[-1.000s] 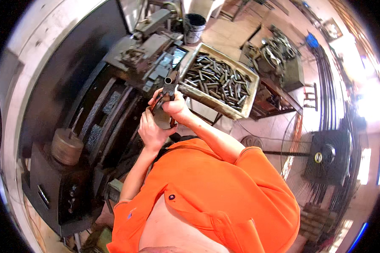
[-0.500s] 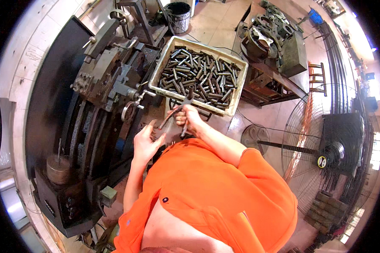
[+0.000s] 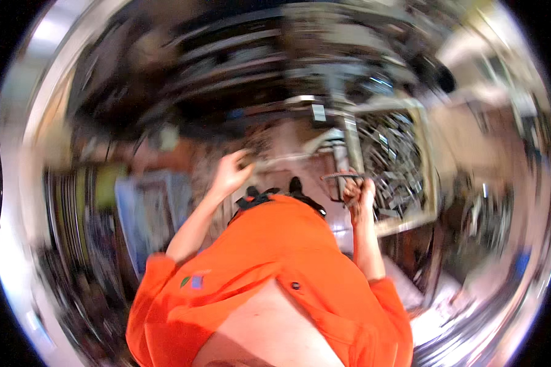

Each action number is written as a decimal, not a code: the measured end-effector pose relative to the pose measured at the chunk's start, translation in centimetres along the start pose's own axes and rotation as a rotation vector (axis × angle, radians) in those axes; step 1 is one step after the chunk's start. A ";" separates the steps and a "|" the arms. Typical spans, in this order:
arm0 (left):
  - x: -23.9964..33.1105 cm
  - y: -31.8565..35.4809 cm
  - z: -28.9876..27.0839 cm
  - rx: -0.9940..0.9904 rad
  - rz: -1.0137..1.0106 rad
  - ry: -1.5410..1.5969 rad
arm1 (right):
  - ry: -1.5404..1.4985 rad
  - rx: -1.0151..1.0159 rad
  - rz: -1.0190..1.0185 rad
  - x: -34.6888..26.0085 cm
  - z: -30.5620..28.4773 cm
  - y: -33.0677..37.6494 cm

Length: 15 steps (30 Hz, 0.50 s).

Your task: The person repeatedly picks up metal rods from a blue bin, measures them with a caliper, and places them into a machine. The person then removes the rods from the machine and returns them to the bin.

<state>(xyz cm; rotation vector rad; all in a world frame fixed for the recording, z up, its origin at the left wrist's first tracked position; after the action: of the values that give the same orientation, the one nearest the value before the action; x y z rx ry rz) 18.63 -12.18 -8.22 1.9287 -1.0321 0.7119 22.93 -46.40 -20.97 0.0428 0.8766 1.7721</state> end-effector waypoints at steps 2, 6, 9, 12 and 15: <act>-3.3 1.2 -1.5 0.029 -0.141 0.011 | 0.080 -0.029 0.129 5.2 2.1 0.3; -9.6 5.9 -7.1 0.182 -0.180 0.092 | 0.369 -0.190 0.355 13.5 6.7 2.0; -17.3 11.1 -13.5 0.399 -0.278 0.143 | 0.411 -0.273 0.456 17.4 9.2 2.3; -26.5 18.9 -20.8 0.673 -0.504 0.155 | 0.466 -0.325 0.531 19.9 10.5 2.2; -40.3 26.5 -24.6 0.775 -0.826 0.093 | 0.531 -0.315 0.539 22.4 11.7 3.3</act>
<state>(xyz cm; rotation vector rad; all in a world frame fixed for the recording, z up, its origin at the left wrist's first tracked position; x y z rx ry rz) -26.89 16.05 -16.28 2.6468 0.2123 0.7364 16.46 -21.87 -19.08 -0.4535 1.0041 2.4732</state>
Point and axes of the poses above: each hand's wrist, its own y-axis away from the middle knuckle, its own z-axis out of the palm, x = y × z, the point moved 8 cm from there along -y, towards the middle knuckle, and after that the axes turned 14 degrees about -z, right-handed, at the moved point
